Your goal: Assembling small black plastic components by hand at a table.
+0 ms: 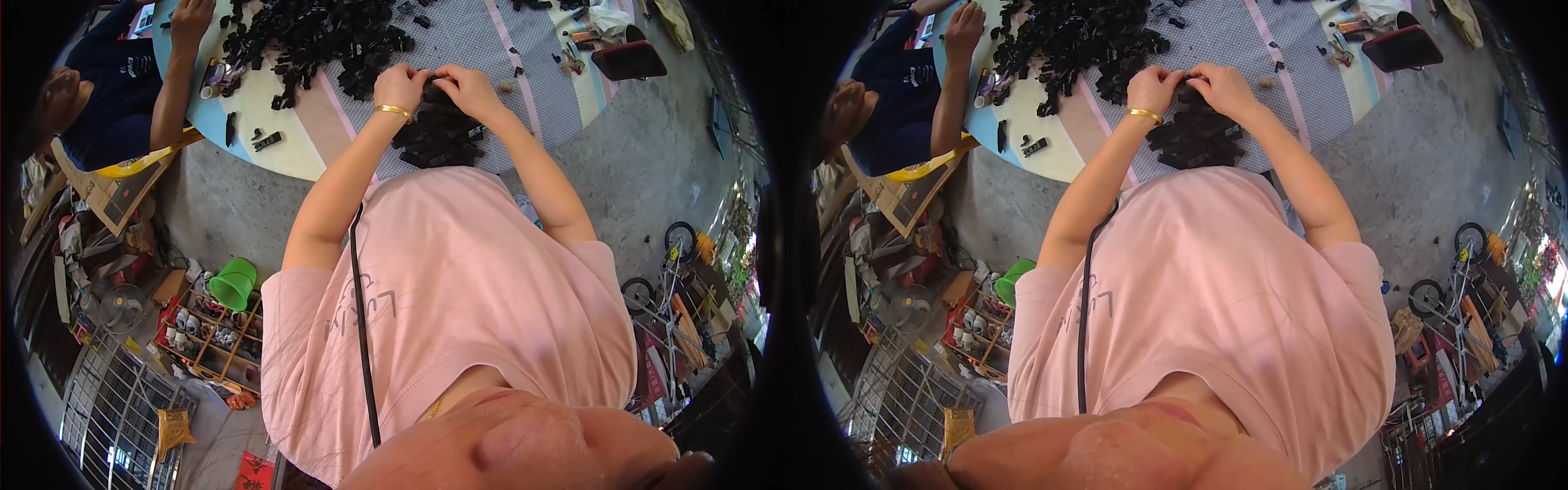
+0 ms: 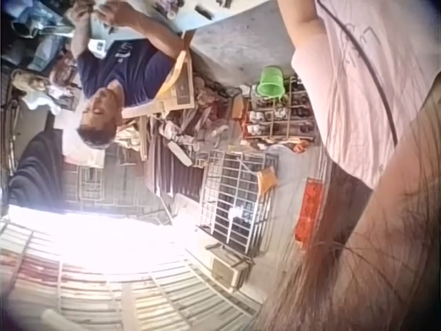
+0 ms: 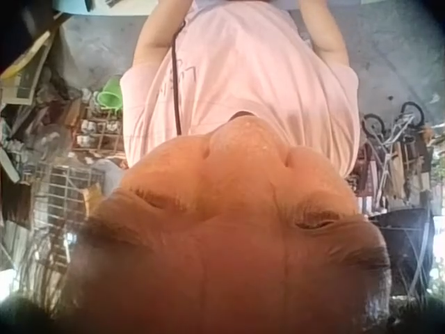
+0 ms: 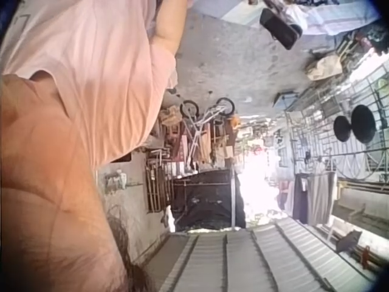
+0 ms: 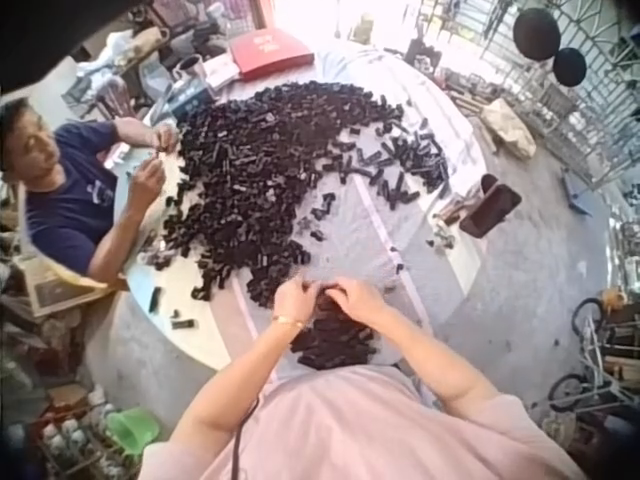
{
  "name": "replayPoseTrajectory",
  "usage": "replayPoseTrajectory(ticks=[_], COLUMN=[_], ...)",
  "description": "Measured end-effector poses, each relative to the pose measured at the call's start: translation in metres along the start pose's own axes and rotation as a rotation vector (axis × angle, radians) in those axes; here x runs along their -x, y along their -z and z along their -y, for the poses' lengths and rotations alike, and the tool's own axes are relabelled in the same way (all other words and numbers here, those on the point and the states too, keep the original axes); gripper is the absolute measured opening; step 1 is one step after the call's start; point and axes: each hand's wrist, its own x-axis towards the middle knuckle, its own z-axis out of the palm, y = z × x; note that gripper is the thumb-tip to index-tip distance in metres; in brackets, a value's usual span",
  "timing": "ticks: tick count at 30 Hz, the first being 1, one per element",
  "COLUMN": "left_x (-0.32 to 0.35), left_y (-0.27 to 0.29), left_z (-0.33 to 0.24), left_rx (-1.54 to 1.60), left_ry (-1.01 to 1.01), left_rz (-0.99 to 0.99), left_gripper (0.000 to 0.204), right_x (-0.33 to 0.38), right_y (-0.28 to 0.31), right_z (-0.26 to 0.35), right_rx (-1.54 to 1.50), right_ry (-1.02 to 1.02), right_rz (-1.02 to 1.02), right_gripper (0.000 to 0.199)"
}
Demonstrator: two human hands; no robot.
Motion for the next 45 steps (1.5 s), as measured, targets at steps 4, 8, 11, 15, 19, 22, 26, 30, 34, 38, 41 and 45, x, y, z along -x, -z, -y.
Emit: replayPoseTrajectory(ticks=[4, 8, 11, 15, 19, 22, 26, 30, 34, 38, 41, 45], left_x=[-0.003, 0.002, -0.003, -0.003, -0.003, 0.002, -0.004, -0.017, -0.023, -0.017, -0.017, -0.025], left_y=[0.000, 0.015, 0.006, -0.004, -0.008, 0.000, -0.002, 0.012, 0.016, 0.020, 0.019, 0.016], left_z=[0.012, 0.005, 0.013, 0.008, 0.011, 0.014, 0.021, 0.009, 0.004, -0.001, 0.001, 0.005], left_rx=[0.153, 0.119, 0.014, 0.043, 0.079, 0.110, 0.329, 0.384, 0.407, 0.427, 0.457, 0.472], left_ry=[0.025, -0.400, -0.486, -0.338, -0.390, -0.394, -0.166, 0.120, 0.222, 0.180, 0.181, 0.197], left_rz=[-0.016, -0.050, -0.012, -0.055, -0.126, -0.142, -0.007, 0.279, 0.426, 0.406, 0.414, 0.436], left_gripper=[0.019, 0.019, 0.021, 0.023, 0.025, 0.023, 0.021, 0.024, 0.024, 0.022, 0.020, 0.020], right_x=[0.006, 0.007, 0.004, -0.001, -0.008, -0.011, -0.013, -0.016, -0.023, -0.020, -0.016, -0.019], right_y=[-0.001, -0.002, 0.006, 0.006, -0.004, -0.007, -0.009, -0.010, -0.005, -0.005, -0.006, -0.003], right_z=[-0.013, -0.031, -0.003, 0.001, -0.006, -0.007, -0.010, -0.008, -0.011, -0.010, -0.014, -0.012], right_rx=[-0.125, -0.199, -0.329, -0.378, -0.262, -0.219, -0.237, -0.248, -0.367, -0.274, -0.303, -0.281], right_ry=[-0.120, -0.129, -0.230, -0.265, -0.160, -0.162, -0.278, -0.316, -0.471, -0.351, -0.244, -0.243], right_rz=[-0.083, -0.142, -0.141, -0.009, 0.029, -0.001, 0.027, 0.015, 0.071, 0.037, -0.004, 0.032], right_gripper=[0.017, 0.018, 0.018, 0.024, 0.021, 0.021, 0.022, 0.021, 0.019, 0.020, 0.021, 0.022])
